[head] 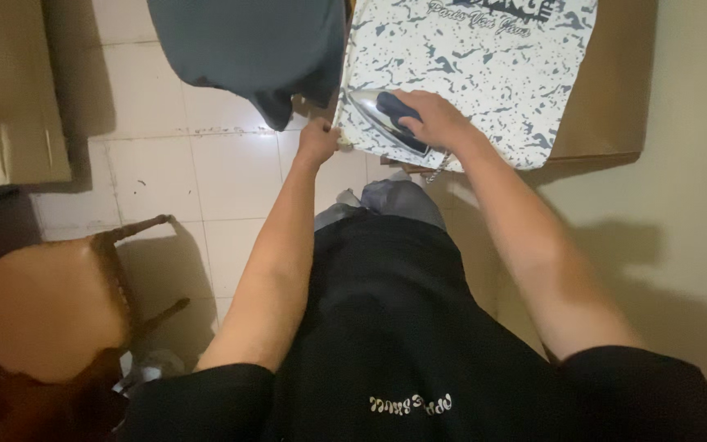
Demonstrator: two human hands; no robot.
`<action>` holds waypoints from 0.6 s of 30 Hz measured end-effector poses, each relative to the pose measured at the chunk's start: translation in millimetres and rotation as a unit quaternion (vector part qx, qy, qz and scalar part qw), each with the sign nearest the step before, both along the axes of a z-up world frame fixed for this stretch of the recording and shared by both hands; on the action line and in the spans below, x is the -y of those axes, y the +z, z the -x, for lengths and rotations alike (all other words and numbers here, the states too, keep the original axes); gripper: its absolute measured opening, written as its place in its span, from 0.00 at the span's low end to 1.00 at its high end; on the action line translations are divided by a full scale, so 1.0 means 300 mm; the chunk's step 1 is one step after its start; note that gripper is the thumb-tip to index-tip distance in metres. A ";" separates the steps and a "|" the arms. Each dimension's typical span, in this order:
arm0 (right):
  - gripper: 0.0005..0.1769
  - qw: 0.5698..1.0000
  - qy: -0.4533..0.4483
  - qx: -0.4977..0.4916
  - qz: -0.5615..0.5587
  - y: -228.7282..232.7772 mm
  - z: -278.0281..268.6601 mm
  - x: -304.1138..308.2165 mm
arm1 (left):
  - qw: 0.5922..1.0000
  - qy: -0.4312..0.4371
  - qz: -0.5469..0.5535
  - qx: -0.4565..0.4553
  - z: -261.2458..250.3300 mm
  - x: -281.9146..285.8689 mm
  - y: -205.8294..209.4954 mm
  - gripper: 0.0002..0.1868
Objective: The person irons a white patterned t-shirt laid flat on a wooden table. They use a handheld iron to smooth the fabric, moving it across the front and sleeves while holding the shirt in place with the other hand. A dark polo shirt remains untouched beside the t-shirt.
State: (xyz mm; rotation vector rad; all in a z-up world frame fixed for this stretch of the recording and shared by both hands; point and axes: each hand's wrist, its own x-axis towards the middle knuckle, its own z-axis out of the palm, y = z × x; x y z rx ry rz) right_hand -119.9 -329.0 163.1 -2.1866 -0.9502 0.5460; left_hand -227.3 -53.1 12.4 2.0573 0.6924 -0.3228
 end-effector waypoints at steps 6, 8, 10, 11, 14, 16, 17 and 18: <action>0.28 0.977 -0.168 0.072 0.107 0.000 0.056 -0.047 | 0.998 0.048 0.041 -0.019 0.019 0.003 0.024 0.13; 0.27 0.982 -0.160 0.031 0.095 0.003 0.052 -0.063 | 1.000 0.028 -0.006 -0.004 0.025 0.009 0.041 0.13; 0.26 0.990 -0.117 0.007 0.080 0.021 0.031 -0.056 | 0.999 0.020 -0.029 -0.010 0.015 0.015 0.059 0.14; 0.26 0.994 -0.077 0.001 0.073 0.033 0.026 -0.035 | 0.999 0.022 -0.028 -0.024 0.017 0.017 0.064 0.14; 0.27 0.994 -0.077 0.007 0.072 0.021 0.029 -0.018 | 0.999 0.018 -0.040 -0.032 0.024 0.017 0.039 0.13; 0.27 0.992 -0.110 0.027 0.063 -0.013 0.010 -0.011 | 0.998 0.023 -0.060 -0.029 0.033 0.019 -0.003 0.13; 0.28 0.990 -0.124 0.041 0.049 -0.035 0.003 -0.015 | 0.996 0.031 -0.074 -0.028 0.039 0.021 -0.026 0.14; 0.28 0.988 -0.138 0.054 0.035 -0.055 -0.004 -0.014 | 0.995 0.038 -0.087 -0.028 0.046 0.024 -0.049 0.15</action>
